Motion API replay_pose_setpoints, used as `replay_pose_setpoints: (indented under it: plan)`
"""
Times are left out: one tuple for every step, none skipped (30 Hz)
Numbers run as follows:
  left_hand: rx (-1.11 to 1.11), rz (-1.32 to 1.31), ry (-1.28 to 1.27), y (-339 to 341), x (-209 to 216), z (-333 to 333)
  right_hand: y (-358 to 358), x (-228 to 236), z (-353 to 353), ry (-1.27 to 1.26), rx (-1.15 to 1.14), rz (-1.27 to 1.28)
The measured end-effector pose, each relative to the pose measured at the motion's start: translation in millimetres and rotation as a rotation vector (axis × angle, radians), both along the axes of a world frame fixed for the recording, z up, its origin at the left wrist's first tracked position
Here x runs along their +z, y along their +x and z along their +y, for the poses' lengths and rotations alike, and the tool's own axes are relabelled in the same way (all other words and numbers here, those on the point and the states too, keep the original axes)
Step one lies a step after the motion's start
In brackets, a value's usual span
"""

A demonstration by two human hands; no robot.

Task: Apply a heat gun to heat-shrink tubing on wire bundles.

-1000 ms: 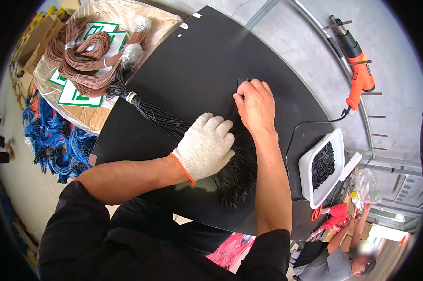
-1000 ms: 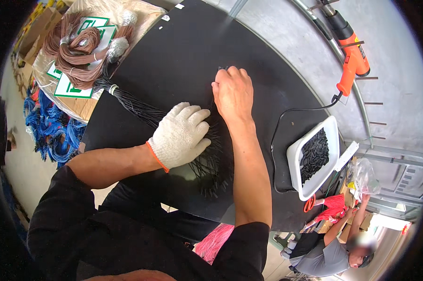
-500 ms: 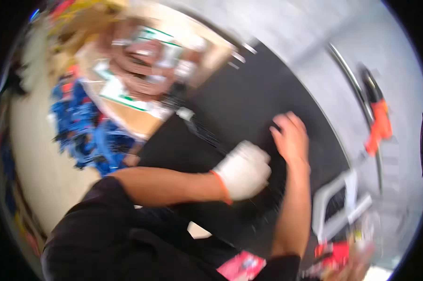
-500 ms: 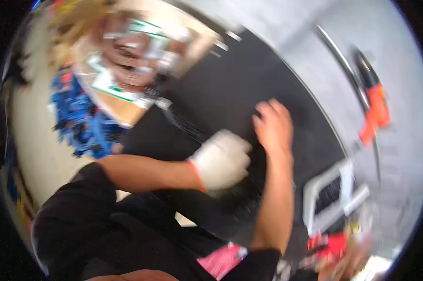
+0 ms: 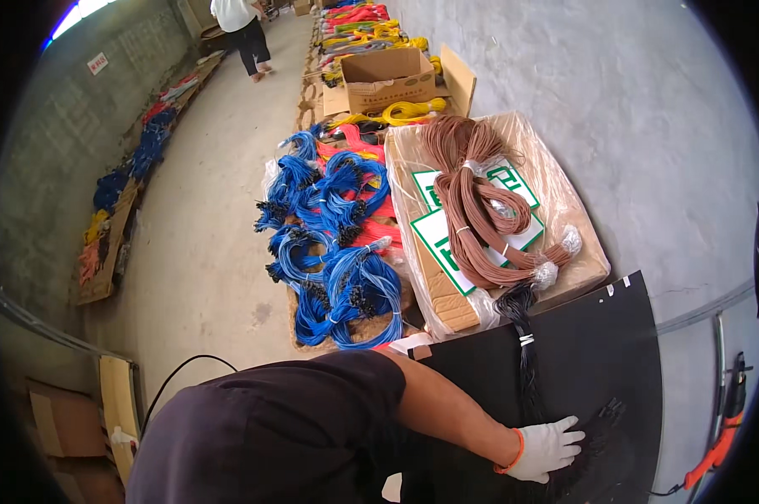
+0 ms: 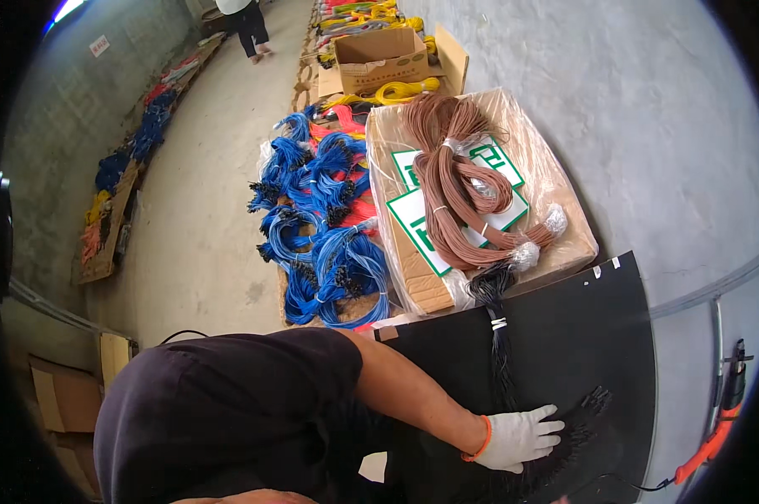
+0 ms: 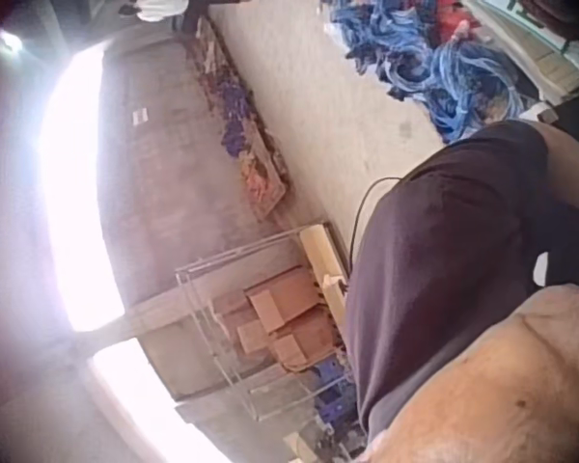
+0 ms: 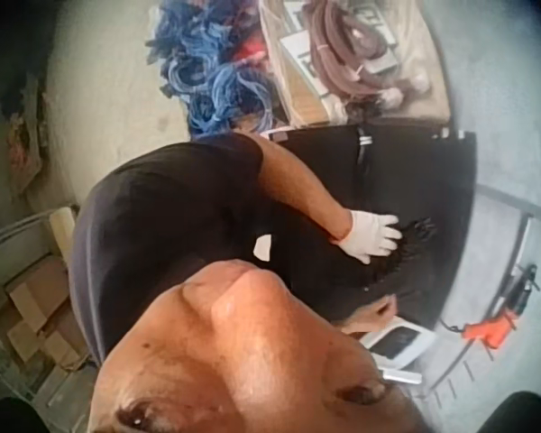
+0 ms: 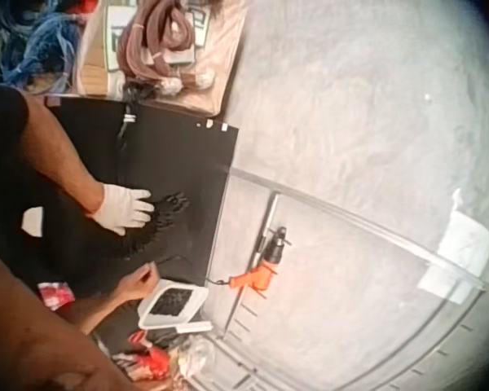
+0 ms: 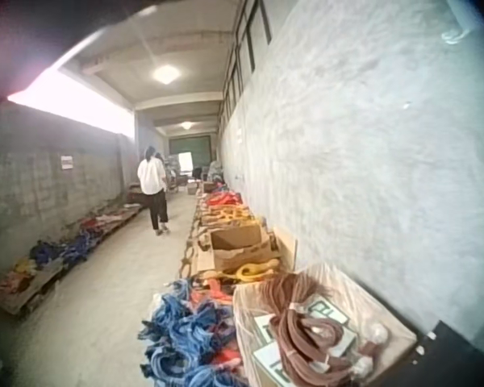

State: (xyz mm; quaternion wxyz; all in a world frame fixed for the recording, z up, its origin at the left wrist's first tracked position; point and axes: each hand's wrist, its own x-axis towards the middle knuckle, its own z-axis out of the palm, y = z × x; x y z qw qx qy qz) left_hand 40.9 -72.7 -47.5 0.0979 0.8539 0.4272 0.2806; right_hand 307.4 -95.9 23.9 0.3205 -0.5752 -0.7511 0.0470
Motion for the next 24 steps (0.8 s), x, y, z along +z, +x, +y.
replay_pose_setpoints:
  plan:
    - [0.017, 0.008, -0.011, 1.7, -1.7, 2.4, 10.7, -7.5, -20.4, -0.014, -0.045, 0.013]
    - [0.035, 0.017, -0.021, 3.1, -2.0, 3.2, 16.5, -12.8, -40.3, -0.011, -0.049, 0.012]
    - [0.032, 0.016, -0.017, 2.1, 0.1, 2.9, 20.9, -17.3, -59.8, -0.066, -0.153, 0.018]
    - [0.025, 0.038, -0.035, -0.8, 4.6, 2.6, 24.3, -21.2, -76.2, -0.121, -0.26, 0.025]
    - [0.015, 0.061, -0.05, -2.6, 8.3, 2.5, 26.4, -27.9, -88.1, -0.113, -0.267, 0.026]
    - [0.021, 0.061, -0.037, -2.5, 7.7, 3.4, 27.6, -34.9, -98.1, -0.129, -0.331, 0.097]
    - [0.018, 0.061, -0.028, -2.5, 9.0, 2.2, 27.5, -39.4, -107.8, -0.143, -0.393, 0.169]
    - [0.032, 0.077, -0.025, -2.4, 10.7, 0.5, 14.0, -35.2, -115.3, -0.229, -0.503, 0.291]
    - [0.041, 0.092, -0.018, -1.9, 12.5, -2.0, 15.9, -40.7, -119.7, -0.217, -0.511, 0.295]
    - [0.049, 0.094, 0.015, -2.2, 11.3, -3.0, 20.4, -51.1, -121.3, -0.123, -0.434, 0.285]
    - [0.043, 0.095, 0.026, -2.6, 9.9, -3.5, 26.1, -62.3, -120.6, -0.03, -0.356, 0.274]
    - [0.044, 0.097, 0.043, -3.0, 9.4, -4.9, 31.1, -69.5, -119.3, -0.01, -0.326, 0.282]
    - [0.045, 0.099, 0.061, -3.0, 9.8, -6.5, 34.9, -75.5, -118.5, 0.003, -0.33, 0.286]
    - [0.053, 0.117, 0.06, -2.7, 10.8, -8.1, 29.9, -73.4, -118.5, 0.003, -0.318, 0.299]
    - [0.052, 0.12, 0.072, -2.4, 9.9, -9.1, 25.9, -69.2, -120.2, 0.002, -0.305, 0.312]
    - [0.057, 0.119, 0.104, -1.9, 7.6, -9.9, 20.8, -63.7, -120.7, 0.061, -0.325, 0.213]
    - [0.057, 0.118, 0.135, 1.1, 4.8, -8.9, 24.6, -64.0, -121.7, 0.072, -0.33, 0.217]
    - [0.062, 0.089, 0.182, -0.1, 2.8, -11.0, 26.9, -68.3, -118.0, 0.12, -0.282, 0.189]
    - [0.072, 0.093, 0.191, -3.3, 1.3, -11.8, 27.9, -72.8, -114.1, 0.168, -0.234, 0.161]
    - [0.078, 0.095, 0.246, -6.3, -1.1, -12.9, 28.3, -76.5, -111.4, 0.174, -0.223, 0.164]
    - [0.051, 0.093, 0.321, -2.1, 4.4, -13.8, 33.6, -76.7, -114.8, 0.189, -0.239, 0.19]
    - [0.017, 0.087, 0.369, -1.0, 8.8, -16.1, 37.8, -76.9, -118.6, 0.203, -0.253, 0.214]
    - [0.017, 0.086, 0.381, -5.5, 9.9, -20.6, 38.8, -78.3, -115.2, 0.214, -0.253, 0.215]
    - [0.033, 0.089, 0.376, -12.8, 10.4, -28.1, 38.3, -80.4, -111.3, 0.202, -0.25, 0.219]
